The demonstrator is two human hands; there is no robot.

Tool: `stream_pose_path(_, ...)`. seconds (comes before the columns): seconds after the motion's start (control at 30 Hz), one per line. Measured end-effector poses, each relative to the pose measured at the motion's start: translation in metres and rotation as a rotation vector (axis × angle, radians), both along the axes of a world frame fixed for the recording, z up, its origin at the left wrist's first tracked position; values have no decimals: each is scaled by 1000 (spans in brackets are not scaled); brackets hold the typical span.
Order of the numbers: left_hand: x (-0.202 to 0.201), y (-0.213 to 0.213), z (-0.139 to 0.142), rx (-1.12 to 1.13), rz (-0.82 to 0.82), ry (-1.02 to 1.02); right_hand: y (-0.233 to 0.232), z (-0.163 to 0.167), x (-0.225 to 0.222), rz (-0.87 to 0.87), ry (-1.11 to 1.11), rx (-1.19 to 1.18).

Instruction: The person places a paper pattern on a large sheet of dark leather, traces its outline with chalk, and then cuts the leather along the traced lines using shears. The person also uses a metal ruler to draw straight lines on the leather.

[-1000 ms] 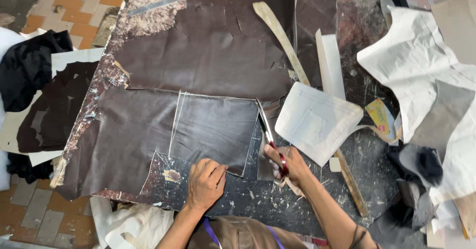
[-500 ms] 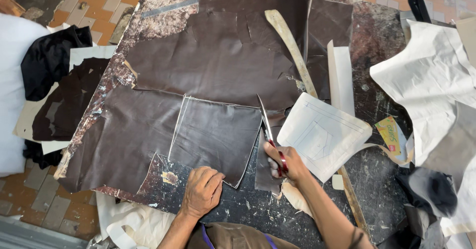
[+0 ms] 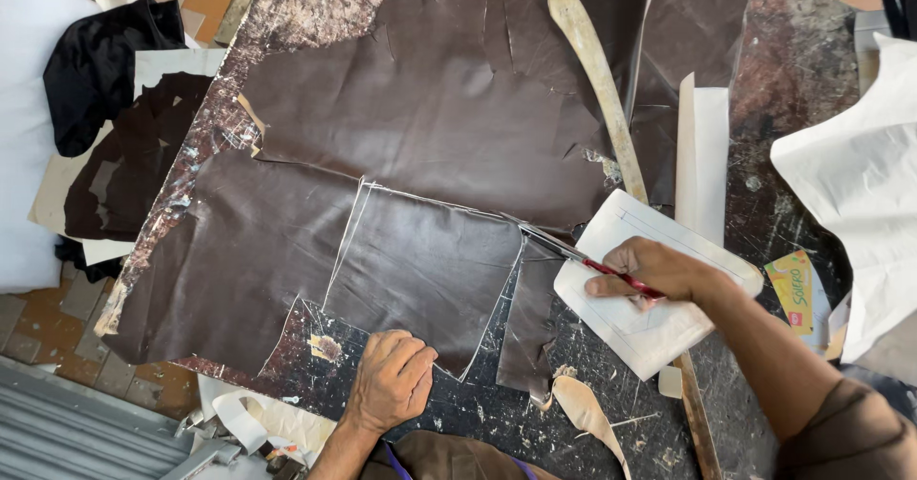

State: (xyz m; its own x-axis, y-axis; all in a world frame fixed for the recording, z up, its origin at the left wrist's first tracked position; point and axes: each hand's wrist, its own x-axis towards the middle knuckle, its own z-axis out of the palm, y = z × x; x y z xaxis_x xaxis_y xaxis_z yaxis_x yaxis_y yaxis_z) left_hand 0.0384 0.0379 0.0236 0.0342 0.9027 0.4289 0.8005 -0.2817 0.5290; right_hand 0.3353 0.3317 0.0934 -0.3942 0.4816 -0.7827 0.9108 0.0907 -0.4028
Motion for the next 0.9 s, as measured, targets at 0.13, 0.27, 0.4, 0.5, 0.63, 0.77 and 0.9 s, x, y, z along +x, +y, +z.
stream_pose_path(0.13,0,3,-4,-18,6,2,21,14,-5,73,-34,-76)
stream_pose_path(0.27,-1,3,-8,-25,14,3,36,14,-14,162,-63,-78)
stream_pose_path(0.4,-2,2,-13,-34,20,11,41,13,-21,178,-84,-101)
stream_pose_path(0.5,-3,3,-14,-33,20,19,40,14,-30,174,-77,-95)
stream_pose_path(0.63,-1,3,-12,-32,9,35,40,6,-50,203,-76,-81)
stream_pose_path(0.77,-2,4,-11,-42,9,27,43,2,-55,181,-58,-85)
stream_pose_path(0.9,-2,1,-15,-53,7,31,41,1,-57,206,-103,-53)
